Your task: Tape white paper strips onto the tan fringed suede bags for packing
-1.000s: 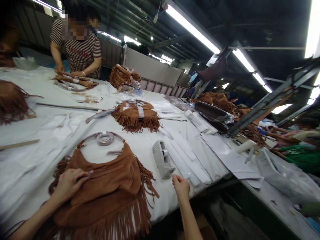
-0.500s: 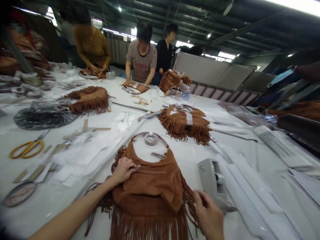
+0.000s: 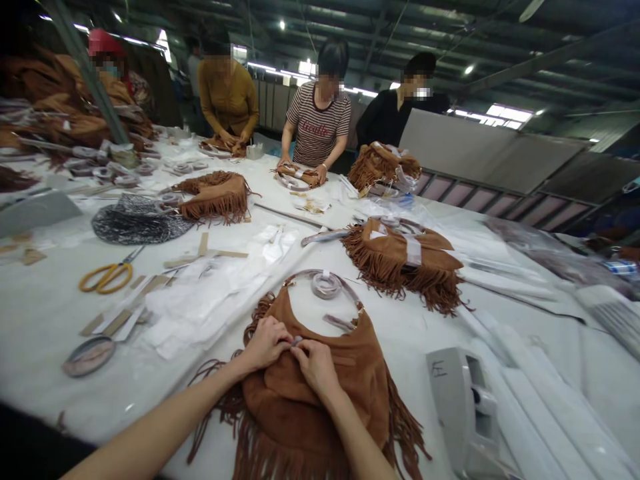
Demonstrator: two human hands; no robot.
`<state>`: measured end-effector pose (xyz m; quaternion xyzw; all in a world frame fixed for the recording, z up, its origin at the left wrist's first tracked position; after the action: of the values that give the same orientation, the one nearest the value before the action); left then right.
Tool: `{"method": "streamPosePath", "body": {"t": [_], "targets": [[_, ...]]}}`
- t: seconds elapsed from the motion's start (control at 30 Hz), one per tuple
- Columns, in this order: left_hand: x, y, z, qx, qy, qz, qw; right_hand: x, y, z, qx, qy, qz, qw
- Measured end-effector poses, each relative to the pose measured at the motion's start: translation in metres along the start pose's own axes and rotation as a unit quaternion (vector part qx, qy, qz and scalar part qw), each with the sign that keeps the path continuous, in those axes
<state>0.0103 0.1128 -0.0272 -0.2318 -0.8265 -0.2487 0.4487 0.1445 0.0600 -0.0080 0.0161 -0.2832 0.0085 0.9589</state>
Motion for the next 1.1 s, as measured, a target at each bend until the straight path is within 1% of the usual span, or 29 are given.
{"method": "streamPosePath", "body": {"t": [0.17,0.33,0.4,0.53,0.67,0.73,0.87,1.0,1.07,1.1], "targets": [[-0.002,0.001,0.001,0.011,-0.026,0.008,1.0,-0.002,0.002,-0.009,-0.028,-0.02,-0.034,0.999],[-0.003,0.002,0.001,0.011,-0.022,0.014,1.0,-0.002,0.001,-0.015,-0.057,-0.045,-0.099,0.992],[-0.004,0.002,0.001,0.009,-0.018,0.018,1.0,-0.003,0.0,-0.017,-0.053,-0.045,-0.119,0.99],[-0.004,0.002,0.003,0.0,-0.006,0.028,1.0,-0.01,-0.001,-0.016,-0.011,-0.031,-0.094,0.995],[-0.003,0.001,0.002,-0.04,0.001,0.064,0.997,-0.012,-0.004,-0.017,-0.009,-0.026,-0.097,0.995],[-0.002,0.002,0.001,-0.046,0.002,0.068,0.997,-0.013,-0.005,-0.017,-0.008,-0.023,-0.099,0.995],[-0.001,0.003,0.002,-0.012,-0.004,0.044,0.999,-0.014,-0.007,-0.017,-0.005,-0.023,-0.097,0.995],[0.001,0.002,0.004,0.029,-0.042,-0.005,0.999,-0.013,-0.007,-0.018,-0.002,-0.026,-0.091,0.995],[0.002,0.001,0.004,0.027,-0.047,-0.016,0.998,-0.013,-0.008,-0.018,0.003,-0.024,-0.084,0.996],[0.002,0.001,0.003,0.016,-0.042,-0.012,0.999,-0.012,-0.008,-0.017,0.005,-0.021,-0.081,0.997]]}}
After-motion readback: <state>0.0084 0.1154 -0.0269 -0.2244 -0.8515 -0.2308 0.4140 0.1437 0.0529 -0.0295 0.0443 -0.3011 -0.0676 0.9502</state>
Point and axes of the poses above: each hand's wrist, its own y-axis towards the middle knuckle, its own x-axis out of the back of the hand, z = x × y, the point moved 5 cm from there along y, towards the middle knuckle, and after that the axes turned 9 degrees about y, right-handed, at the moved point
